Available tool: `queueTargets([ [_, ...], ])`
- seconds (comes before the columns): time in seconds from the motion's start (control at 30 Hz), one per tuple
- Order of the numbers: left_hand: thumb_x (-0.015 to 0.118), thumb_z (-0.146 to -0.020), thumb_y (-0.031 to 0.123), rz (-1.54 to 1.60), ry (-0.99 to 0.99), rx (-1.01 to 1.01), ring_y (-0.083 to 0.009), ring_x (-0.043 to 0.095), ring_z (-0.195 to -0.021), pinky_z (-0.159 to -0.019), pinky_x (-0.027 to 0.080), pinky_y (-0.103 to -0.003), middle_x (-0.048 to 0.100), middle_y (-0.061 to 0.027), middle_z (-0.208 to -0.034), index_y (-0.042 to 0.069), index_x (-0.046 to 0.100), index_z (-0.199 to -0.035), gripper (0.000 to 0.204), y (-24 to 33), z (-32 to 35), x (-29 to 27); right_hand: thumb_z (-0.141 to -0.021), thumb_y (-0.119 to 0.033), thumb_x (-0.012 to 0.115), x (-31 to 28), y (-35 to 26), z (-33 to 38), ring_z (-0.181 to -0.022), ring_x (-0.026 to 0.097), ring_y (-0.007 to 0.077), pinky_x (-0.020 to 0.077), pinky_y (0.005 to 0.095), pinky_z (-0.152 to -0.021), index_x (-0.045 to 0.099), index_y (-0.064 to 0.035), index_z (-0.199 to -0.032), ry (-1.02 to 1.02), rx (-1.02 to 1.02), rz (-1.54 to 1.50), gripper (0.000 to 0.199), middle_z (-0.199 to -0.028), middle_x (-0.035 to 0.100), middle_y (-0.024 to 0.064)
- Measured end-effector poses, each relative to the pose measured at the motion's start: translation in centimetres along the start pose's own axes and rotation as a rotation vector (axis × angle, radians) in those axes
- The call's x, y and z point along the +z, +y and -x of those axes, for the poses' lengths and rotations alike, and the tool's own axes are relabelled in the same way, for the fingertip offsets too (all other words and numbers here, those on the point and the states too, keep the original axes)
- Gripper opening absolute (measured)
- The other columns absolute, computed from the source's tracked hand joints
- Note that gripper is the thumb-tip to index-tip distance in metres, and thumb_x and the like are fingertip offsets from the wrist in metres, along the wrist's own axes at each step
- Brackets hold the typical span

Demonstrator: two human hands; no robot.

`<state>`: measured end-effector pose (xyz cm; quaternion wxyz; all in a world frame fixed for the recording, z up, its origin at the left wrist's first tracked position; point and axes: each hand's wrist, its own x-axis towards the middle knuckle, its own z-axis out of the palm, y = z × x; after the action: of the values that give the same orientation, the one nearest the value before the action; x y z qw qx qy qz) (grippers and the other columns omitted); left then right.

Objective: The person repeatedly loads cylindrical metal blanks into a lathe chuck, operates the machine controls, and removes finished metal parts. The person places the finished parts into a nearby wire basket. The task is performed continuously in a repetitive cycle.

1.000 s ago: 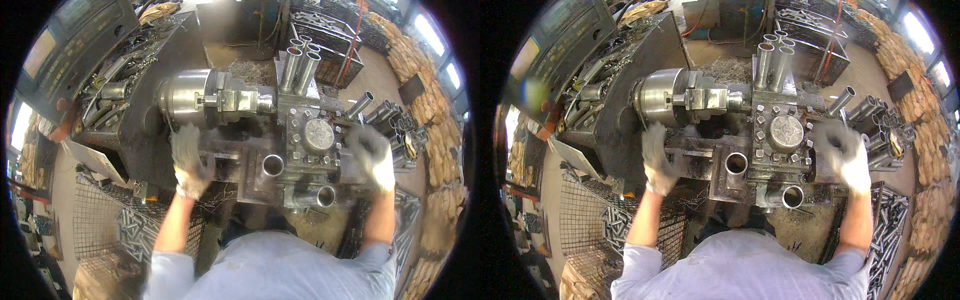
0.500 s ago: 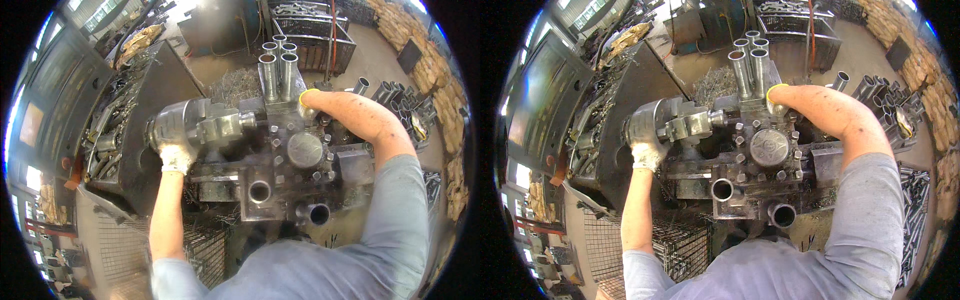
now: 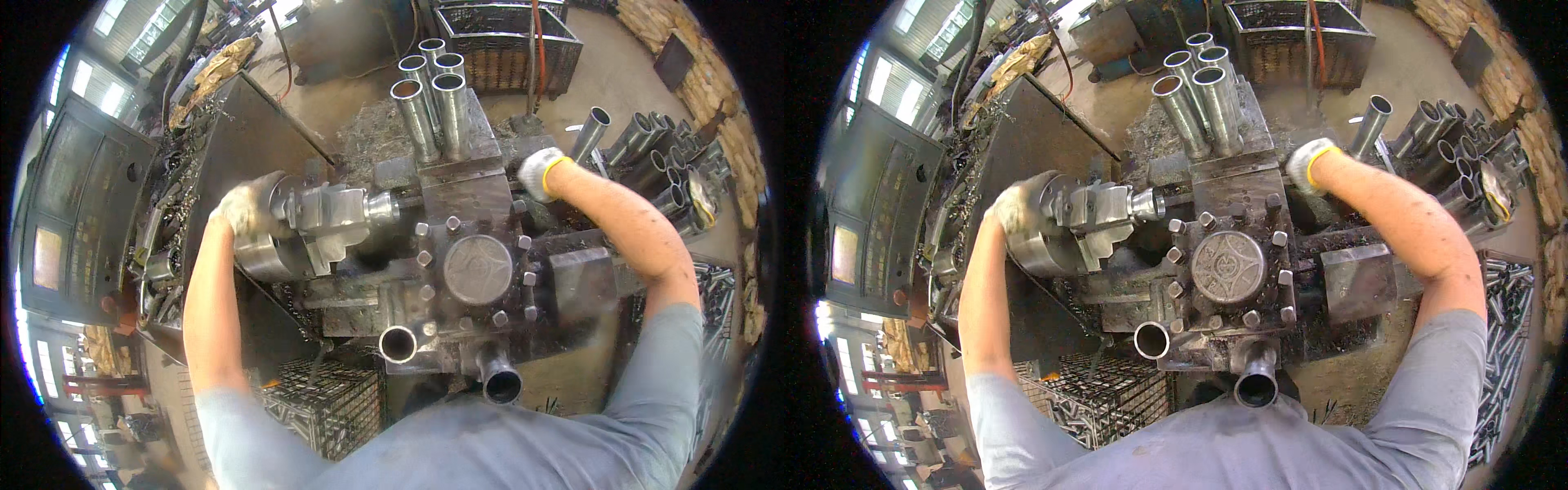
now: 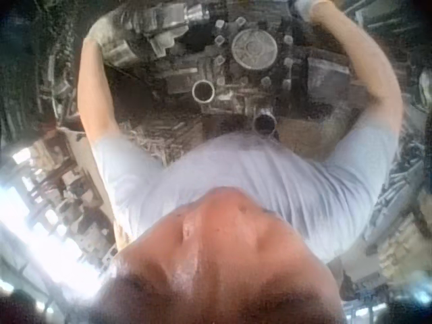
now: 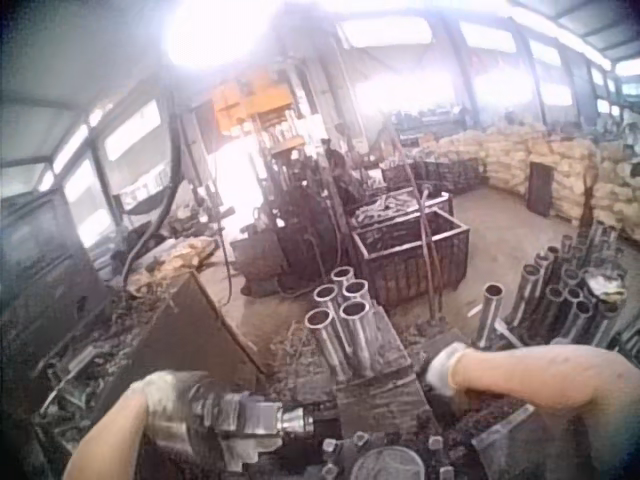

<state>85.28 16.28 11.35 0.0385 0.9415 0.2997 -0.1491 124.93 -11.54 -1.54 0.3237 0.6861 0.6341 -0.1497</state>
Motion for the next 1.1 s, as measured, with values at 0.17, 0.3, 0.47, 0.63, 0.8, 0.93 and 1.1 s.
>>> queueTargets([
  [0.17,0.09,-0.069,0.021,0.114,0.361,-0.065,-0.037,0.066,-0.13,-0.111,0.053,-0.042,0.067,-0.0224,-0.141,0.006,0.048,-0.157,0.098,-0.5,-0.1,4.1,-0.084,-0.036,0.073,-11.1,-5.4,0.5,-0.088,0.074,0.0372,0.0574,0.047,-0.08,0.076,0.0013,-0.112,0.299,-0.18,-0.487,0.047,-0.101,0.077,0.0241],
  [0.3,0.083,-0.075,0.018,0.099,0.861,-0.138,-0.0447,0.055,-0.136,-0.117,0.045,-0.051,0.059,-0.0252,-0.148,0.003,0.047,-0.157,0.091,-0.9,3.2,9.8,-0.076,-0.051,0.083,-15.2,-14.0,-5.0,-0.088,0.076,0.0287,0.0611,0.0422,-0.079,0.078,0.0046,-0.108,0.203,-0.373,-0.427,0.064,-0.107,0.08,0.0175],
  [0.47,0.083,-0.077,0.023,0.087,0.989,-0.158,-0.0471,0.056,-0.134,-0.119,0.041,-0.055,0.061,-0.027,-0.143,0.003,0.05,-0.155,0.087,-1.0,4.2,11.6,-0.086,-0.043,0.083,-13.8,-10.9,-10.4,-0.085,0.075,0.019,0.0616,0.0382,-0.074,0.074,0.0026,-0.123,-0.296,-0.757,-0.703,0.06,-0.107,0.079,0.0152],
  [0.63,0.083,-0.077,0.024,0.167,0.986,-0.124,-0.0473,0.056,-0.135,-0.119,0.041,-0.055,0.061,-0.0274,-0.143,0.003,0.052,-0.152,0.084,-0.9,4.2,10.7,-0.074,-0.056,0.088,-13.7,-12.0,-9.1,-0.082,0.072,0.0265,0.0571,0.0436,-0.075,0.08,0.0034,-0.098,-0.044,-0.376,-0.536,0.065,-0.096,0.08,0.0129],
  [0.8,0.083,-0.075,0.022,0.162,1.163,0.0,-0.0437,0.06,-0.123,-0.112,0.045,-0.054,0.067,-0.0248,-0.13,-0.002,0.056,-0.142,0.076,-1.3,4.3,11.3,-0.065,-0.051,0.089,-14.0,-12.3,-2.4,-0.09,0.077,0.0397,0.0602,0.0454,-0.08,0.08,-0.0022,-0.091,0.28,-0.114,-0.158,0.056,-0.092,0.078,0.0226],
  [0.93,0.082,-0.078,0.034,0.155,1.033,-0.06,-0.0416,0.058,-0.13,-0.12,0.038,-0.053,0.066,-0.0244,-0.134,-0.001,0.054,-0.144,0.079,-2.0,3.7,11.1,-0.068,-0.034,0.084,-16.2,-12.6,5.0,-0.086,0.078,0.0373,0.0619,0.0489,-0.077,0.081,-0.0063,-0.09,0.445,0.194,0.187,0.035,-0.088,0.079,0.0193],
  [1.1,0.081,-0.087,0.037,0.372,1.095,0.046,-0.0421,0.054,-0.14,-0.123,0.036,-0.054,0.061,-0.0259,-0.144,-0.002,0.054,-0.146,0.075,2.1,8.9,11.8,-0.073,-0.038,0.081,-16.3,-21.5,19.1,-0.088,0.076,0.0396,0.0611,0.0499,-0.078,0.07,-0.0028,-0.112,0.838,0.324,-0.124,0.054,-0.096,0.075,0.0226],
])
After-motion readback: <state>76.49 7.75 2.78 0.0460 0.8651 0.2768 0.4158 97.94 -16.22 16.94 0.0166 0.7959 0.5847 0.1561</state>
